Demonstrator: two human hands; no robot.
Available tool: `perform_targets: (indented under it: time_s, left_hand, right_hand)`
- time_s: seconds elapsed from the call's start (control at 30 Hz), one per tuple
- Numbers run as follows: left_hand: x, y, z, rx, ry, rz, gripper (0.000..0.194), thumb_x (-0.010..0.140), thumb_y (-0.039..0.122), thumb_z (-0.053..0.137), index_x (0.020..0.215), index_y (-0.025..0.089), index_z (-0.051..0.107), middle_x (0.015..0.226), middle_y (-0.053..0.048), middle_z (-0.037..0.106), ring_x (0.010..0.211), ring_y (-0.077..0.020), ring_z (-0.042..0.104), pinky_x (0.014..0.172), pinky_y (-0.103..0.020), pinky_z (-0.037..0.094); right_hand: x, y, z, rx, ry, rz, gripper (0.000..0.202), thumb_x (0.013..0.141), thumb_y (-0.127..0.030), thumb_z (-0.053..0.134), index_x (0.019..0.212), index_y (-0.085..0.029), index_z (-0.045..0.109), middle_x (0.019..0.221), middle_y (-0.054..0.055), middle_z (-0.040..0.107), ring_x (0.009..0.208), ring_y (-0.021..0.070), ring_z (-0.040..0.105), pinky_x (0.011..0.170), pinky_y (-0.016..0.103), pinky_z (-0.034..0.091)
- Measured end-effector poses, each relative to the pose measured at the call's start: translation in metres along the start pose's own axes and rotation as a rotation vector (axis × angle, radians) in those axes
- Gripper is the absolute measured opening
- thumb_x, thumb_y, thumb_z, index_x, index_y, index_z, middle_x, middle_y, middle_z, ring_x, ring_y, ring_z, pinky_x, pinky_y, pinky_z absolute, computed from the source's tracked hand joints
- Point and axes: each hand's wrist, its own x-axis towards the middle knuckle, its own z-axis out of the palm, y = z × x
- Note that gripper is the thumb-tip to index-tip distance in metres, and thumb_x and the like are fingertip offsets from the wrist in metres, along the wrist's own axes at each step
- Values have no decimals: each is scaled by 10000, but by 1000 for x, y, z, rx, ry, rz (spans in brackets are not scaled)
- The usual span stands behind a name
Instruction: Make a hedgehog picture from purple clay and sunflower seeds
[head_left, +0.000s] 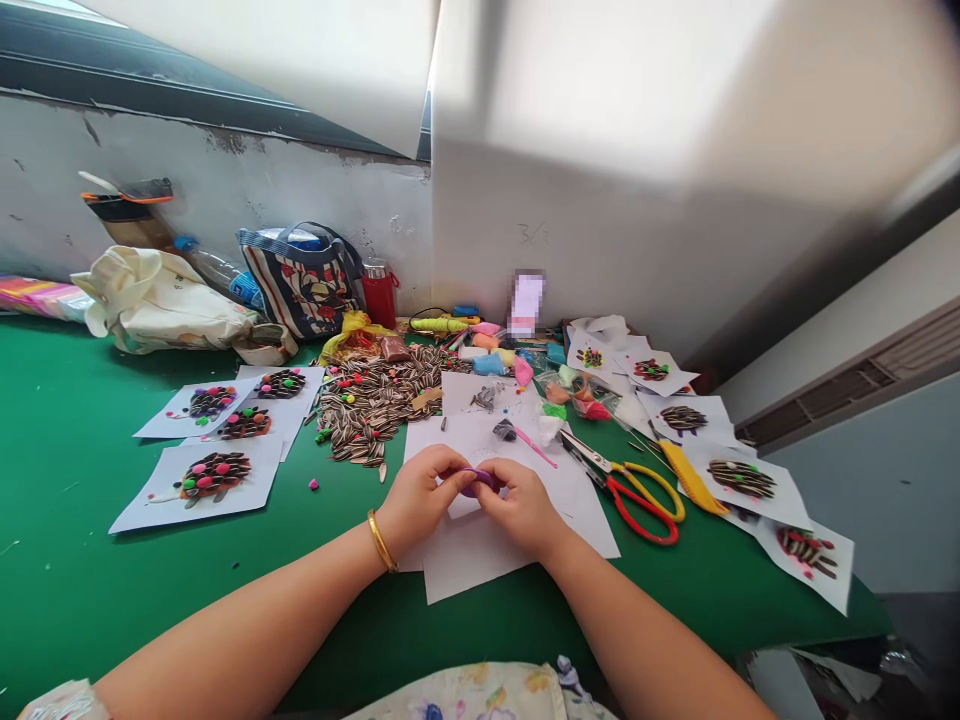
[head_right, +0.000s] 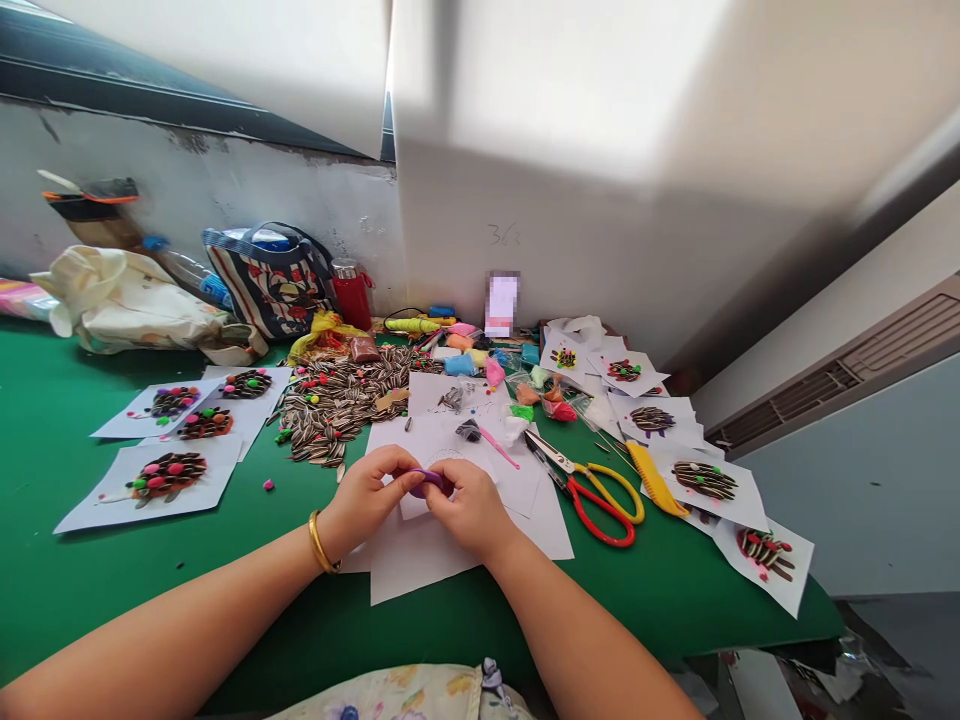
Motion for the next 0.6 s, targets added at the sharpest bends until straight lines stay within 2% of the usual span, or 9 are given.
perform_targets:
  time_s: [0.13,0.23,0.33,0.5,0.6]
  left_hand:
    - [1,1,-1,-37,-21,21,71,872,254,633,912,207,668,880,-20,655,831,-164,591,751,-292,468]
    - [1,1,0,-11,-28,26,92,884,264,618,832,199,658,836,-20,645,811,-163,581,741,-293,460]
    - [1,-2,2,-35,0,-23,144,904,292,586,811,193,635,808,-16,634,768,-157,576,704,-287,459]
    - [1,-1,3,-110,-1,-53,126,853,275,638,955,201,646,907,-27,650,829,-165,597,740,-295,478]
    - [1,0,2,-78,-19,-42,82,852,275,636,845,195,652,847,-25,648,813,-166,586,733,-293,468]
  right_hand:
    - [0,-1,0,-42,-4,4,105,845,-252,585,830,-215,682,756,-1,649,702,146,555,640,256,416]
    - [0,-1,1,-44,-19,-10,120,840,-204,568,840,-223,686,767,-5,650,711,144,557,646,260,413]
    - [1,0,0,-36,8,-58,113,838,-188,570,853,-224,677,797,0,648,756,154,562,694,275,424]
    - [2,1,-2,-67,42,-105,81,855,-212,574,821,-216,647,777,0,616,782,164,548,722,289,416]
    - [2,0,-2,-79,20,-107,88,849,-200,571,817,-217,651,781,0,619,783,162,549,724,289,414]
